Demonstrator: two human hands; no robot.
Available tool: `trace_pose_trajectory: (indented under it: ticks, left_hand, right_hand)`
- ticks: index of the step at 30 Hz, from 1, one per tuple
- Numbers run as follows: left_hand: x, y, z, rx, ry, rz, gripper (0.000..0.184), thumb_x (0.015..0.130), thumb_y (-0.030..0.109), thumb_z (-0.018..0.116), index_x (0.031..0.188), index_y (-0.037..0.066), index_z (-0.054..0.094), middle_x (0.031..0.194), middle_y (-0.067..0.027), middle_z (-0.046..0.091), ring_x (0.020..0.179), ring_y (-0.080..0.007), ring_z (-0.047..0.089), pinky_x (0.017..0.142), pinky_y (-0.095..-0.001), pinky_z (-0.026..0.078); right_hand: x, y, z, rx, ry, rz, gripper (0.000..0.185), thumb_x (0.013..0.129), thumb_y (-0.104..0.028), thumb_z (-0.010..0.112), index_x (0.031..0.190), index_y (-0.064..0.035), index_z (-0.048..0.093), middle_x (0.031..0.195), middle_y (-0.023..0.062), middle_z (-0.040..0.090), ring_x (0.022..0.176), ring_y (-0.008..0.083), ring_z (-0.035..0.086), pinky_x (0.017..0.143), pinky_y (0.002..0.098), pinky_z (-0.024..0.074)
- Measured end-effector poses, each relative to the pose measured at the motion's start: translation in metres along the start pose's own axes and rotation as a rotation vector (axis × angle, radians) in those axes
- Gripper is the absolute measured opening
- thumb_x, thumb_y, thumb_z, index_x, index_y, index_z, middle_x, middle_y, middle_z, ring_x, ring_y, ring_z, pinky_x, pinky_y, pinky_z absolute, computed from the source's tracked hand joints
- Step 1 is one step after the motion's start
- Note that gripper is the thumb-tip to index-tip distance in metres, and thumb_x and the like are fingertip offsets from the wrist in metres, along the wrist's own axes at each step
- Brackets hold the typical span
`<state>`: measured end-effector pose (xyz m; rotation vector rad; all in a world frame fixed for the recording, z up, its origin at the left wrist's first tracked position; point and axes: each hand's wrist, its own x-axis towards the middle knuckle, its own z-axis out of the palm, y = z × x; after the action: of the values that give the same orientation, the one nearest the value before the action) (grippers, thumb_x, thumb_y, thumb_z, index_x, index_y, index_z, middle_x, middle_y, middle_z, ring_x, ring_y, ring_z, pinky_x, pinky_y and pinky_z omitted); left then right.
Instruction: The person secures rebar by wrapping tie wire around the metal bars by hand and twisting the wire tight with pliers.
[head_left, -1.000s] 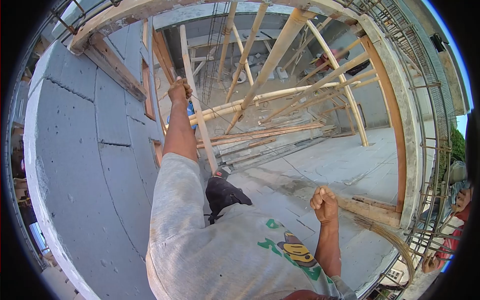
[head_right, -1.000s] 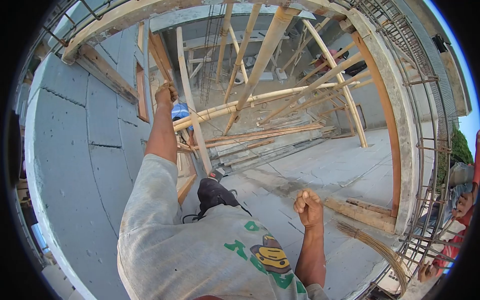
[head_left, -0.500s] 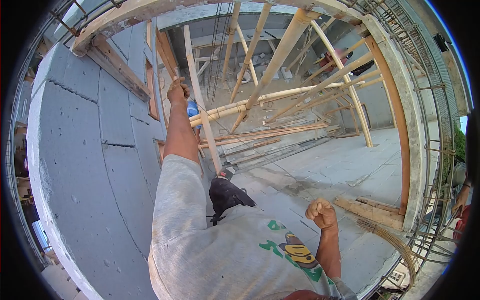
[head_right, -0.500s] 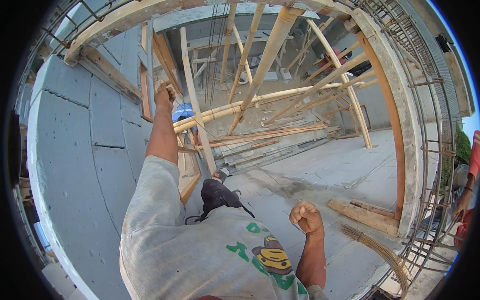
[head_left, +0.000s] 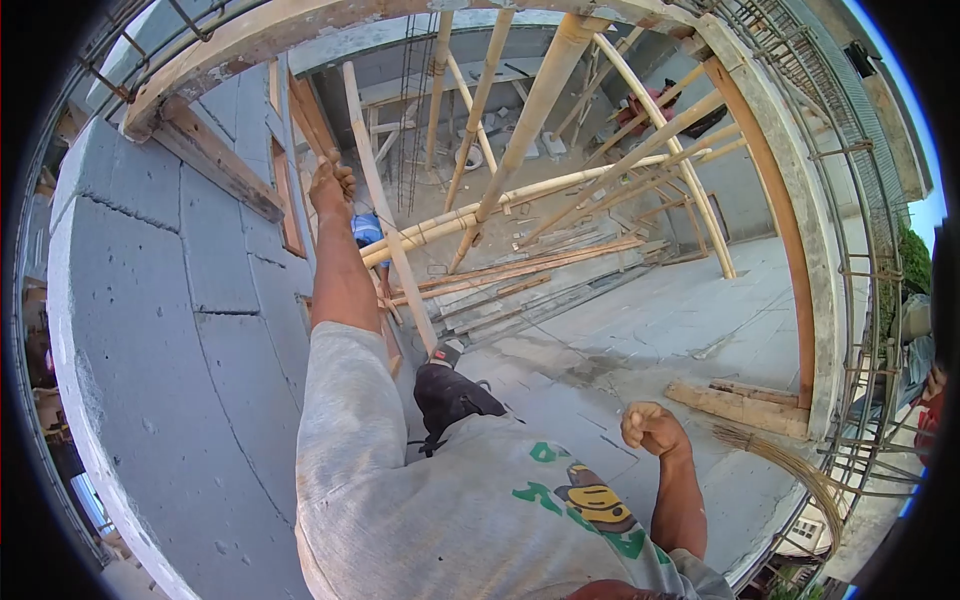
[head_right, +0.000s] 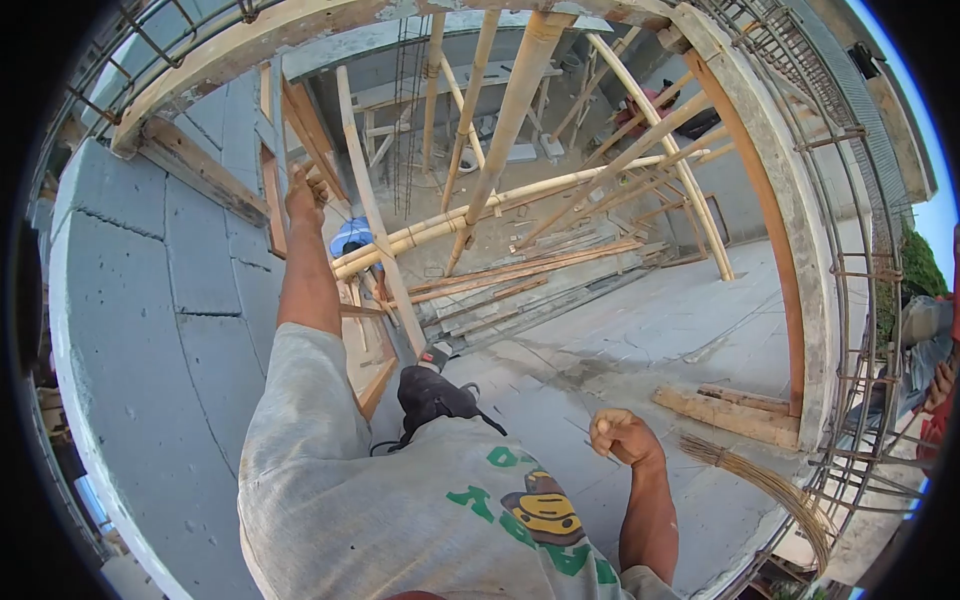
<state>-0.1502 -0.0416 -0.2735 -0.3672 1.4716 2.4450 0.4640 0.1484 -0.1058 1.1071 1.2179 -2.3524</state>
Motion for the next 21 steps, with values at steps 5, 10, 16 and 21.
trace_pose_trajectory:
  ticks: [5,10,16,21]
  left_hand:
    - [0.003,0.016,-0.01,0.119,0.012,0.013,0.031,0.099,0.034,0.047,0.107,0.009,0.064,0.06,0.0038,0.05,0.048,-0.0043,0.044,0.041,-0.0182,0.038]
    - [0.014,0.009,-0.011,0.253,0.17,0.144,0.028,0.098,0.032,0.051,0.099,0.008,0.066,0.058,0.003,0.05,0.041,-0.0046,0.039,0.036,-0.0207,0.03]
    - [0.048,0.004,-0.039,0.296,0.3,0.328,0.023,0.092,0.021,0.055,0.094,0.004,0.071,0.054,0.0006,0.049,0.04,-0.0077,0.035,0.039,-0.0254,0.024]
    - [0.012,0.032,-0.032,0.225,0.386,0.192,0.022,0.09,0.019,0.054,0.098,0.007,0.07,0.055,0.0014,0.047,0.041,-0.0075,0.037,0.037,-0.0238,0.026]
  right_hand:
    - [0.021,0.03,-0.022,0.019,0.514,0.106,0.016,0.09,-0.011,0.053,0.087,-0.0018,0.065,0.055,-0.0002,0.045,0.05,0.0107,0.04,0.047,0.0253,0.0309]
    - [0.029,0.02,0.034,-0.66,0.001,0.403,0.02,0.089,-0.018,0.058,0.09,-0.0015,0.068,0.056,-0.0037,0.044,0.05,0.0075,0.038,0.046,0.024,0.0281]
    - [0.009,-0.012,0.026,-0.51,-0.201,0.26,0.028,0.085,-0.025,0.069,0.098,-0.0003,0.069,0.058,-0.001,0.049,0.054,0.0088,0.041,0.051,0.0251,0.032]
    - [0.007,0.002,0.0,0.051,0.013,-0.202,0.022,0.087,-0.02,0.065,0.084,0.0011,0.067,0.06,0.0026,0.053,0.053,0.0123,0.043,0.051,0.0273,0.034]
